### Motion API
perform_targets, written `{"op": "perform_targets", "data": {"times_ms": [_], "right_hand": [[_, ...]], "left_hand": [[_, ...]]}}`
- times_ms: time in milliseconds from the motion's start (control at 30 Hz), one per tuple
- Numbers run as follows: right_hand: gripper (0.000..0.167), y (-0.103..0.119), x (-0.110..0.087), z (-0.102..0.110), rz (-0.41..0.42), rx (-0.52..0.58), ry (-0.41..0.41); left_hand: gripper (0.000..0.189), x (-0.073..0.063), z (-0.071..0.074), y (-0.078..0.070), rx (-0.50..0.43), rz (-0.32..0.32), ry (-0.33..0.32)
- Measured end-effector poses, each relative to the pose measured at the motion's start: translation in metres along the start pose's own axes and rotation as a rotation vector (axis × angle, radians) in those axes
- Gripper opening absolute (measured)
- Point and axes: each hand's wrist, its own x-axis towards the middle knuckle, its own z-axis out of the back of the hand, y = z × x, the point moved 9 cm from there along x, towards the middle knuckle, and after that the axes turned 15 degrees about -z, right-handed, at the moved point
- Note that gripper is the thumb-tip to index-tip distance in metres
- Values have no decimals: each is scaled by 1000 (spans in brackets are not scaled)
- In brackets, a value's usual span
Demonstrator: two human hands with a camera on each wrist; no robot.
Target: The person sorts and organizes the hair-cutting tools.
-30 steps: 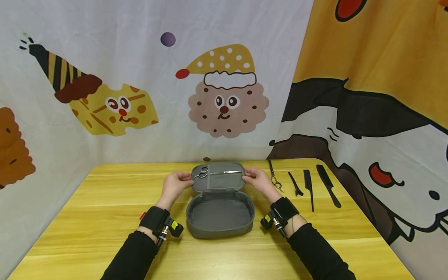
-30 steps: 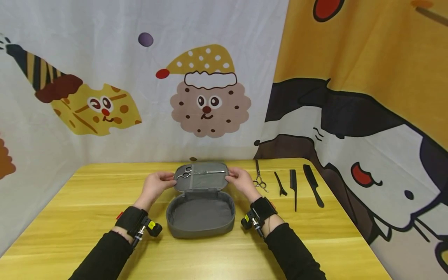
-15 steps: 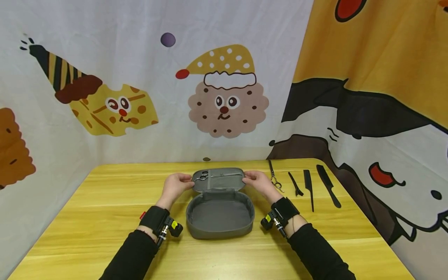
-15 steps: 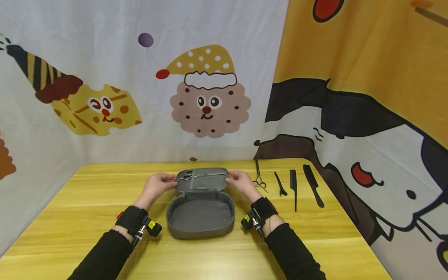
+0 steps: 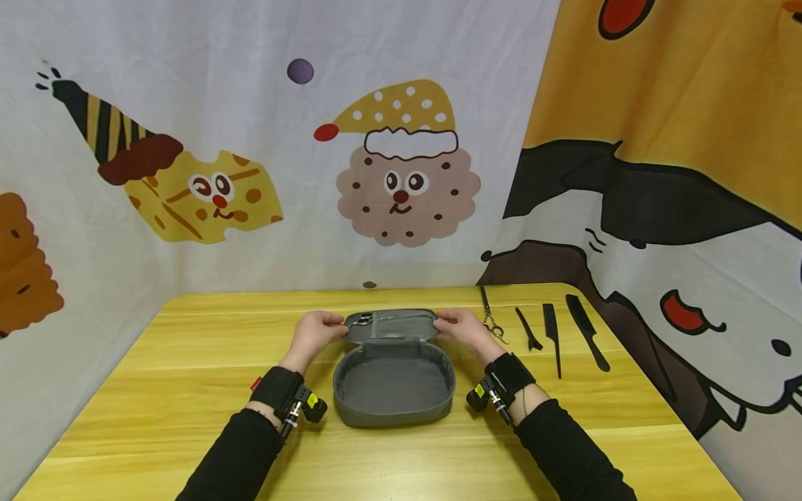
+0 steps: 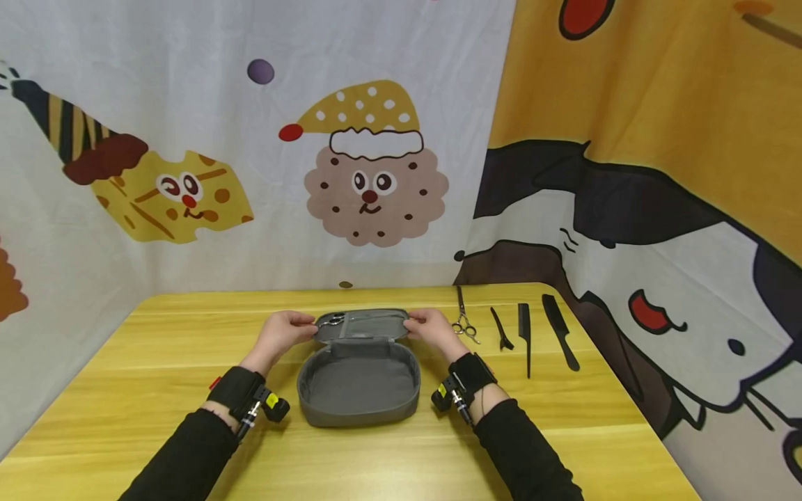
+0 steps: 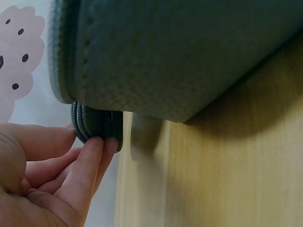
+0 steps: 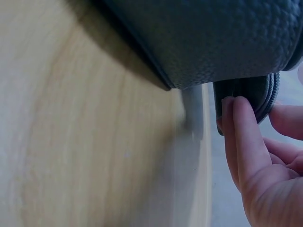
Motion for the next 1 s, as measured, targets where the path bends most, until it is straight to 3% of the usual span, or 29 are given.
{"op": "perform_targets", "data": {"times_ms": [400, 767, 1000], "right_hand": [[45, -4, 4, -3, -32, -38, 3], [48, -3, 5, -3, -28, -68, -10], [52, -1, 0, 2, -10, -144, -26]], "left_hand": [[34, -2, -3, 2, -85, 43, 10], [43, -3, -2, 5, -82, 63, 21], [47, -5, 5, 3, -71, 57, 33]]}}
